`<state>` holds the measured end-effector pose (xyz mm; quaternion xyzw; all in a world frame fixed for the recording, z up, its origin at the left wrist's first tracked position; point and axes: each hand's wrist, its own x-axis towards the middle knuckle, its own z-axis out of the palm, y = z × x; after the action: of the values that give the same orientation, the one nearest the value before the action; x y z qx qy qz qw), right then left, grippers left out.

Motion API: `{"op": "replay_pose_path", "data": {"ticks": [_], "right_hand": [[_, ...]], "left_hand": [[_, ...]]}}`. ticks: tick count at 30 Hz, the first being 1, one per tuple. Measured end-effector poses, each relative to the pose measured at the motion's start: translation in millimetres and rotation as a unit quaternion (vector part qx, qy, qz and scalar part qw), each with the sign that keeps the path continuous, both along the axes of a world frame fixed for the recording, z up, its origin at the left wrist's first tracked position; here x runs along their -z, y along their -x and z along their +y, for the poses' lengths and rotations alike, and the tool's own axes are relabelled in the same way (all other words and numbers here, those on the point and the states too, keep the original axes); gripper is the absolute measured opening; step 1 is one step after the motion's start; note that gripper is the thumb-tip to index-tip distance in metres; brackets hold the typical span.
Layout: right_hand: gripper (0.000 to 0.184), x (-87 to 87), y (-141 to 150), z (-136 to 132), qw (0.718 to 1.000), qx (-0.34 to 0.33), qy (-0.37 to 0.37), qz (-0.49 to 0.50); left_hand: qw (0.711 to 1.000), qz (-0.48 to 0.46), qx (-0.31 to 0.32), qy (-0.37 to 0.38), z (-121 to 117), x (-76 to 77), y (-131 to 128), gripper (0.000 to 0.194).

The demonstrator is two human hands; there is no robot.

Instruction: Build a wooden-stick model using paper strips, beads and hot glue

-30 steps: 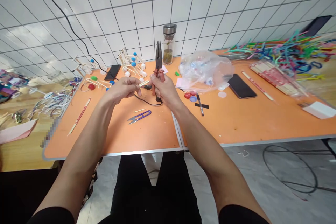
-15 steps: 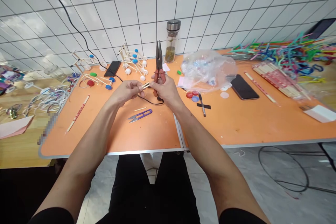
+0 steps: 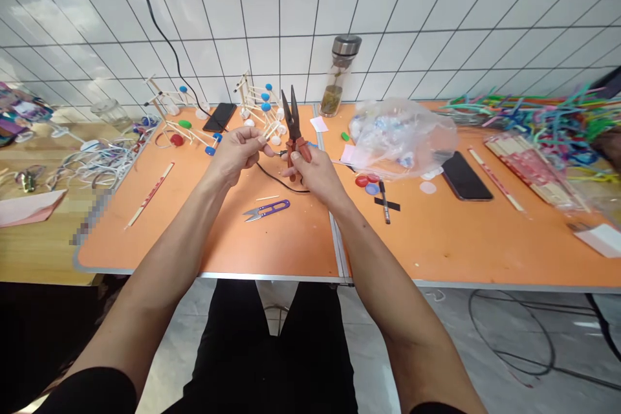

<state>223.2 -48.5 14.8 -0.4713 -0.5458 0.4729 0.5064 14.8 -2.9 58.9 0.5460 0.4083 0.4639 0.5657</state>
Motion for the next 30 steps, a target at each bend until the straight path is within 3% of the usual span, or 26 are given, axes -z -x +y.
{"op": "replay_pose_path", "data": {"ticks": [5, 8, 12, 14, 17, 20, 23, 25, 28, 30], "right_hand": [[0.062, -2.3, 2.0, -2.7, 0.999, -0.028, 0.009, 0.032], [0.068, -6.3, 6.6, -4.9, 0.991, -0.079, 0.065, 0.092], [0.063, -7.8, 13.6, -5.8, 0.959, -0.166, 0.165, 0.158], [0.065, -5.2, 15.7, -5.4, 0.951, -0.191, 0.179, 0.166], [0.069, 0.5, 18.5, -5.5, 0.974, -0.153, 0.116, 0.122], [0.060, 3.3, 22.7, -8.0, 0.999, -0.050, 0.012, -0.013], [0.042, 2.4, 26.1, -10.7, 0.976, 0.047, -0.037, -0.209], [0.029, 2.1, 25.7, -10.6, 0.955, 0.067, -0.035, -0.287], [0.022, 4.8, 20.6, -6.7, 0.962, 0.052, -0.034, -0.266], [0.032, 7.4, 15.8, -3.6, 0.969, 0.043, -0.042, -0.240]], "left_hand": [[0.999, -0.030, -0.018, -0.002, 2.5, 0.5, 4.3, 0.016], [0.998, -0.065, 0.016, 0.018, 1.4, -0.1, 4.4, 0.014], [0.991, -0.089, 0.077, 0.058, -3.9, 0.5, -1.4, 0.014], [0.991, -0.089, 0.085, 0.058, -5.3, 1.7, -4.4, 0.018], [0.994, -0.069, 0.059, 0.054, -4.7, 3.3, -7.0, 0.024], [0.997, -0.056, 0.022, 0.048, -4.0, 3.7, -9.4, 0.023], [0.998, -0.050, 0.014, 0.034, -5.5, 2.7, -11.9, 0.023], [0.998, -0.051, 0.020, 0.023, -6.5, 1.3, -11.8, 0.023], [0.998, -0.059, 0.002, 0.015, -6.4, -1.9, -7.7, 0.024], [0.998, -0.061, -0.019, 0.011, -5.6, -4.3, -4.1, 0.025]]}}
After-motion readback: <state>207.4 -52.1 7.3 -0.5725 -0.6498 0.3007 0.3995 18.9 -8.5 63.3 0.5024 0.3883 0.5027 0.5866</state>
